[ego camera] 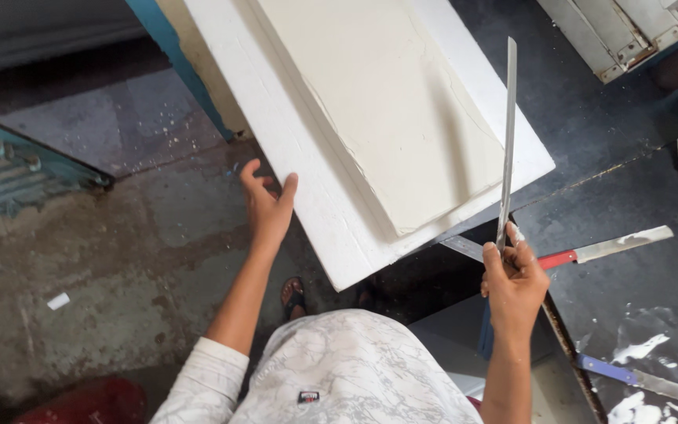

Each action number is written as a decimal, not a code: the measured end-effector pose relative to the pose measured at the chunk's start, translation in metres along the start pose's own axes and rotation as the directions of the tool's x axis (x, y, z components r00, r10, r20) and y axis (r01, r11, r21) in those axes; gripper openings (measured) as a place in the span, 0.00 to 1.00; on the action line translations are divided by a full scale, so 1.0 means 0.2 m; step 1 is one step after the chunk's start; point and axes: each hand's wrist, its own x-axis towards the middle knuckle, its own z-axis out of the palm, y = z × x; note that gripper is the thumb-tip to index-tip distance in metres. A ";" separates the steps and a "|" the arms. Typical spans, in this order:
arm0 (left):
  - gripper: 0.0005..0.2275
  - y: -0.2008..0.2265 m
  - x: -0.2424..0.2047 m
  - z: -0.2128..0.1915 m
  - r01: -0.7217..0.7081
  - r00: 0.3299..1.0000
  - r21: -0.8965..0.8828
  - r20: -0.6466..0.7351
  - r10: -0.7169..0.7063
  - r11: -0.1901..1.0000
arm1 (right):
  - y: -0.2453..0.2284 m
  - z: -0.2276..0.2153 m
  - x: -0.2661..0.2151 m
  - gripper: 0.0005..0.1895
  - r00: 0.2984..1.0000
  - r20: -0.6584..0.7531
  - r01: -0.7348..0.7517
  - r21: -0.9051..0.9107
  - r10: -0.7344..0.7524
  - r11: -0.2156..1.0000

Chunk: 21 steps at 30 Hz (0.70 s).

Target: The person applies a white paste to a rectangular white board using a metal spatula. They spread the paste evenly across the surface, then use a straight metal tool to smooth and level the paste. The person repeatedly scoops more paste and continues smoothing the surface.

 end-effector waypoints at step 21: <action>0.28 0.06 0.01 -0.04 0.008 0.993 -0.041 0.117 -0.004 0.999 | -0.01 -0.02 0.02 0.23 0.997 0.021 0.070 -0.130 -0.068 0.989</action>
